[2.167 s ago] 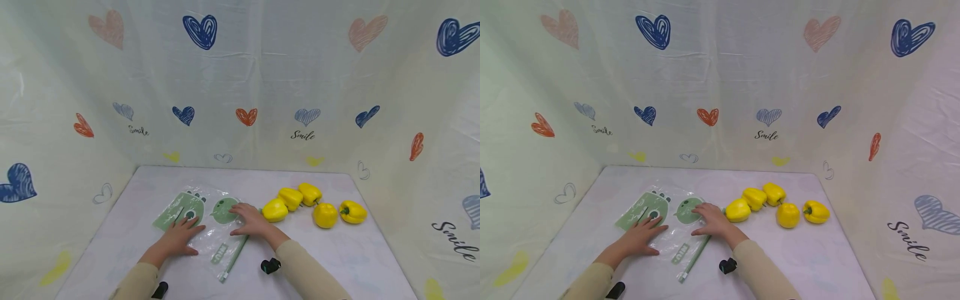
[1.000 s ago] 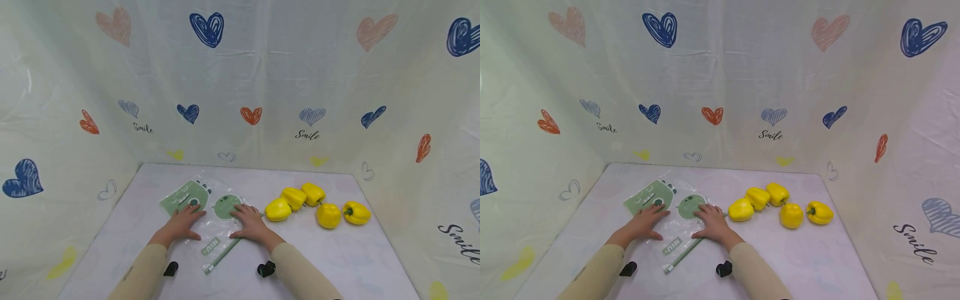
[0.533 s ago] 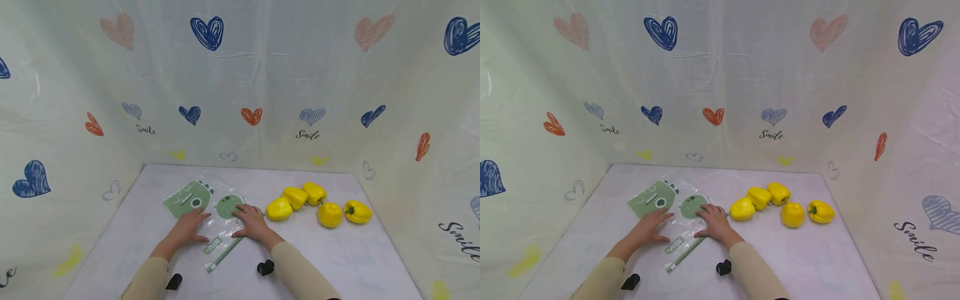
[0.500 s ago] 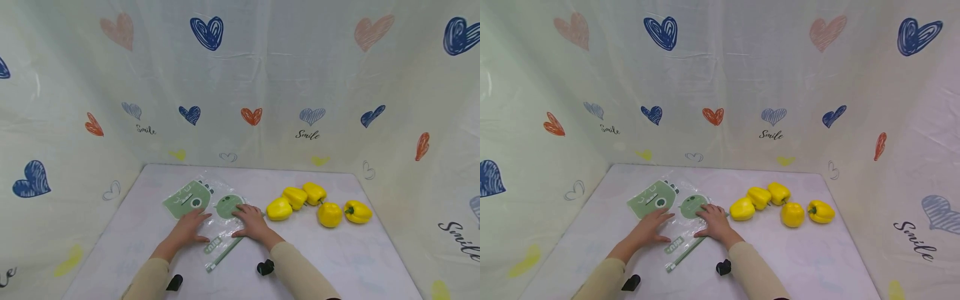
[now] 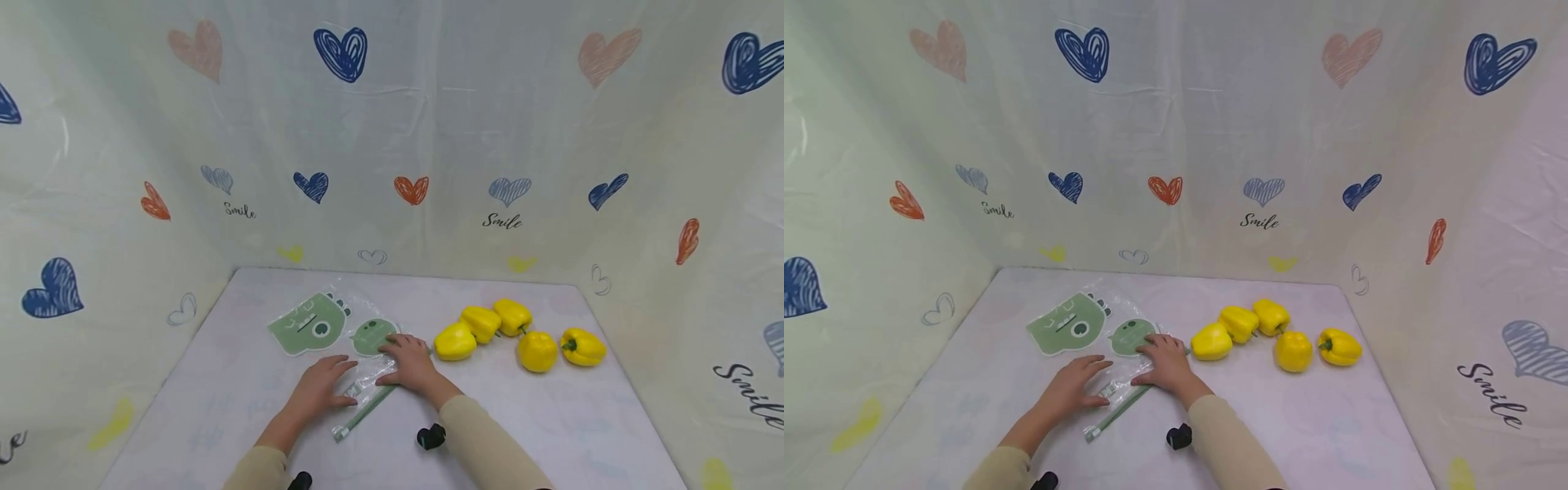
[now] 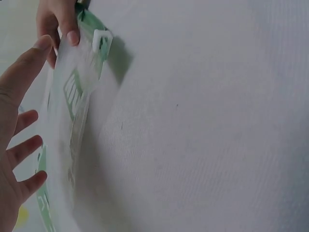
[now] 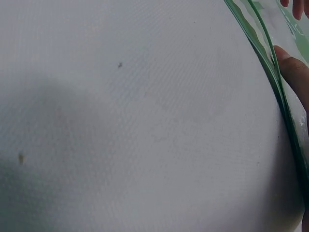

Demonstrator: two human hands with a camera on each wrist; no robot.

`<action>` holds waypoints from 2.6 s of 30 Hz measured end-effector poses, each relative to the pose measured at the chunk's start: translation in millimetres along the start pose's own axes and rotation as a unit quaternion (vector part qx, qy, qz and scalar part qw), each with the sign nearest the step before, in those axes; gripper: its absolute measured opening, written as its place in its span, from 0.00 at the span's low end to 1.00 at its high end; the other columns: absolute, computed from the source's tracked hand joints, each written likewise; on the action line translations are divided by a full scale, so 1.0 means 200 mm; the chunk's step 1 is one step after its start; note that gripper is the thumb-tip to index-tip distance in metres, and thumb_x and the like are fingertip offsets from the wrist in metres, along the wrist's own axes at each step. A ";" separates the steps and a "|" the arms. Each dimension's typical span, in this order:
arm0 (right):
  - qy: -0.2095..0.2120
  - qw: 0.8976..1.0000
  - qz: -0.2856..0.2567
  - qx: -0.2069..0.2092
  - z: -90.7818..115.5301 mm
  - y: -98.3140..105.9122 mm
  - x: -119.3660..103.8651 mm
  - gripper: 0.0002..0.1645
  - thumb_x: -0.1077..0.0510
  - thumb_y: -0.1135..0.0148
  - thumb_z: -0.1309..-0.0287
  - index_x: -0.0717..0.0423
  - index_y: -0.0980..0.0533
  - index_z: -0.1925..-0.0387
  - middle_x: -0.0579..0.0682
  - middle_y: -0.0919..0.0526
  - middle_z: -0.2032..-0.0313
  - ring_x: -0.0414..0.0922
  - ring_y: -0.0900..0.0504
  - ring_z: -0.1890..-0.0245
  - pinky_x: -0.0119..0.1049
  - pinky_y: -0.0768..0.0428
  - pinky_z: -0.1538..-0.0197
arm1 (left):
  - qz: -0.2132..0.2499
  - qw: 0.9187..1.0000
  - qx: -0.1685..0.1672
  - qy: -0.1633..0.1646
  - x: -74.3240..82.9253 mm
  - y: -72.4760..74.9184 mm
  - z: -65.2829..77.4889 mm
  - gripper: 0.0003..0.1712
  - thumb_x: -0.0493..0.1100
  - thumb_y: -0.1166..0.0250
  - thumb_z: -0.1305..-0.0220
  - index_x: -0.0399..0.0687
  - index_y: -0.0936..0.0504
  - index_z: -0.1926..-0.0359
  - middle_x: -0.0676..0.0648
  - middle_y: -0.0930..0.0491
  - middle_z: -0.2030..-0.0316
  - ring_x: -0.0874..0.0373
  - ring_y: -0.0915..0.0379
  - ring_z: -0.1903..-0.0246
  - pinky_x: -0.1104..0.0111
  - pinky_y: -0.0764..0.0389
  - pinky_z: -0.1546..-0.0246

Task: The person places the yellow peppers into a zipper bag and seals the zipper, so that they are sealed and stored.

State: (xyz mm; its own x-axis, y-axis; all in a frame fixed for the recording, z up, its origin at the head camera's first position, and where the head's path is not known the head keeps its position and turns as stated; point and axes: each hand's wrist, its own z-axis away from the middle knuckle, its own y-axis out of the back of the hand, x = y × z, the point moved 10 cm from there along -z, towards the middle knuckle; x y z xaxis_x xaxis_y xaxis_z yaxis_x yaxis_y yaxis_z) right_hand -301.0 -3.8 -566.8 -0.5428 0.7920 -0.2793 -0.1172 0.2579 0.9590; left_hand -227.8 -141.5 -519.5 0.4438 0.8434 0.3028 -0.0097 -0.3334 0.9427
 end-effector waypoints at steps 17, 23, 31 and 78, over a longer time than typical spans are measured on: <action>-0.042 0.999 -0.014 0.017 0.00 0.03 0.01 0.39 0.29 0.31 0.55 0.39 0.22 0.43 0.47 0.29 0.37 0.50 0.33 0.40 0.50 0.34 0.42 | 0.006 1.000 0.013 -0.001 0.11 -0.08 0.01 0.22 0.56 0.23 0.54 0.52 0.18 0.60 0.57 0.26 0.70 0.58 0.29 0.67 0.62 0.24 0.67; -0.050 0.998 -0.023 0.025 0.01 0.02 0.00 0.38 0.29 0.31 0.54 0.41 0.22 0.43 0.49 0.29 0.38 0.51 0.34 0.39 0.51 0.35 0.41 | 0.016 1.000 0.015 0.003 0.10 -0.08 0.02 0.15 0.50 0.22 0.54 0.53 0.19 0.68 0.60 0.29 0.75 0.62 0.32 0.73 0.65 0.27 0.72; -0.036 0.997 -0.060 0.030 0.04 0.05 0.00 0.38 0.32 0.30 0.53 0.45 0.23 0.43 0.50 0.28 0.39 0.51 0.34 0.38 0.50 0.35 0.41 | 0.032 0.998 0.048 -0.020 0.11 -0.06 0.04 0.07 0.42 0.28 0.54 0.55 0.19 0.76 0.62 0.30 0.79 0.65 0.34 0.77 0.68 0.29 0.77; 0.042 0.958 -0.276 0.068 0.04 0.40 -0.17 0.04 0.62 0.32 0.47 0.49 0.18 0.69 0.36 0.22 0.71 0.36 0.26 0.66 0.31 0.23 0.60 | -0.069 0.950 0.288 -0.099 0.17 0.40 0.11 0.19 0.40 0.22 0.62 0.50 0.16 0.64 0.54 0.18 0.70 0.58 0.22 0.70 0.67 0.20 0.73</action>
State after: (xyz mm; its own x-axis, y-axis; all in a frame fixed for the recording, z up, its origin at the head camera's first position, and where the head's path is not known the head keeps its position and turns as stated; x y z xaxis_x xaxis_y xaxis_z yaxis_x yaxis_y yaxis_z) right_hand -285.6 -6.0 -481.4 -0.4954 0.4690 -0.7312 -0.2991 0.6981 0.6505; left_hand -195.0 -149.1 -436.5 0.5662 0.8186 0.0961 0.5266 -0.4490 0.7219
